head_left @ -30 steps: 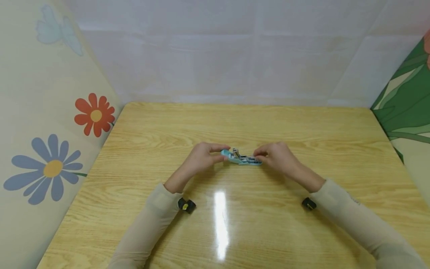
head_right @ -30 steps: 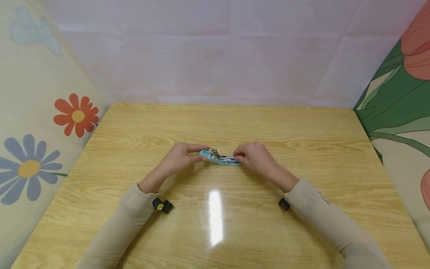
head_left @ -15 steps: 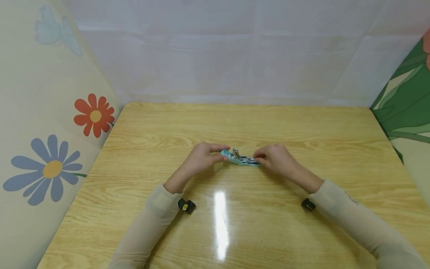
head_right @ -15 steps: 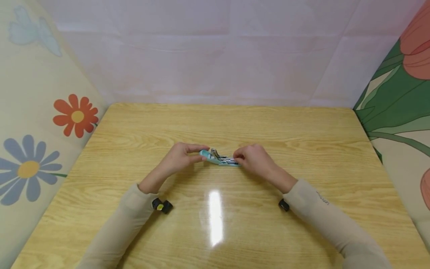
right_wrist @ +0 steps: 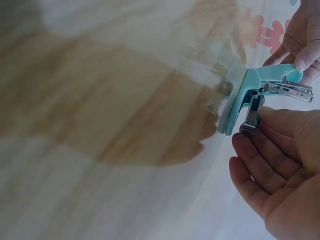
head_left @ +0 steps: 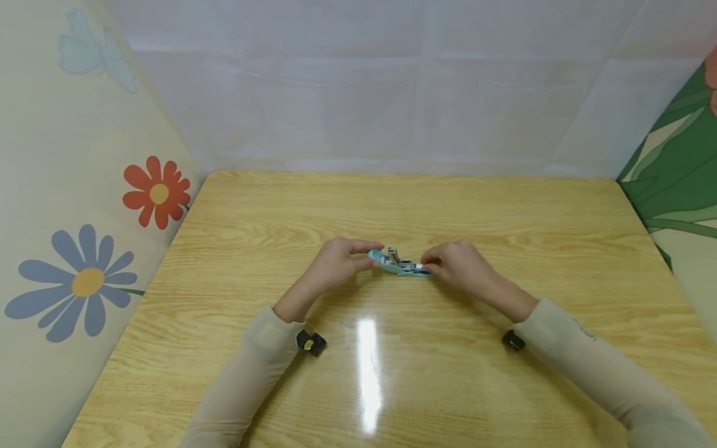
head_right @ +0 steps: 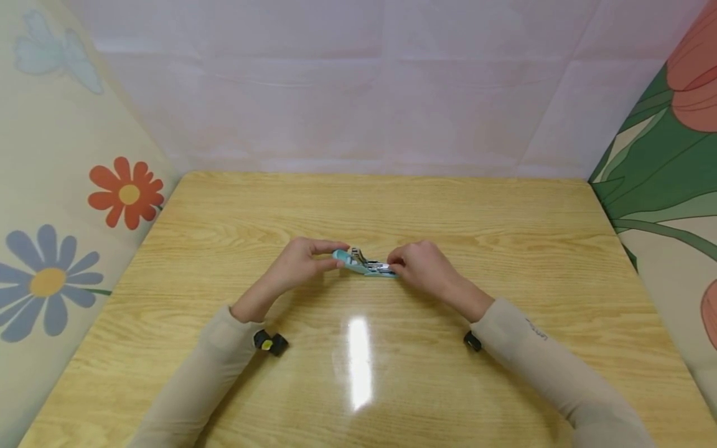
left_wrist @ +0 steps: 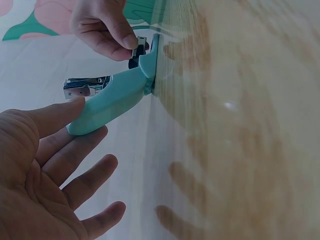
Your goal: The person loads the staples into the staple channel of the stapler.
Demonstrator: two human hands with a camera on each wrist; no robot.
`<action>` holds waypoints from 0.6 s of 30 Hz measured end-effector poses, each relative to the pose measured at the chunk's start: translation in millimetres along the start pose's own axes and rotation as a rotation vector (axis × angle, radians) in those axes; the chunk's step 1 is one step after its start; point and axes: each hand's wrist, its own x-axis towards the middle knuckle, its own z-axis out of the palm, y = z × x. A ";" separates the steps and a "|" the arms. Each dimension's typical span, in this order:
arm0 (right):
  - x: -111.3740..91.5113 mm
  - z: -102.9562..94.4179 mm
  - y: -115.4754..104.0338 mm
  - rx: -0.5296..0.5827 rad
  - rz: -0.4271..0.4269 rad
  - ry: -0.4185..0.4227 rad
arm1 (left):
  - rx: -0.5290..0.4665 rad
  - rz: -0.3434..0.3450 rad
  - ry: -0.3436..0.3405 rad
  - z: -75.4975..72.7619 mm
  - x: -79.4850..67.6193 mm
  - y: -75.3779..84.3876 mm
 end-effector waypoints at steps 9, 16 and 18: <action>-0.1 1.9 -0.6 0.005 -0.003 0.009 | -0.004 0.004 0.000 -0.6 -1.0 -0.8; -2.8 0.4 4.5 0.024 0.011 0.001 | 0.021 0.007 -0.002 -0.3 -1.0 -1.6; -4.4 -0.9 6.3 0.019 0.021 -0.006 | 0.024 -0.001 -0.002 -0.6 -1.1 -1.4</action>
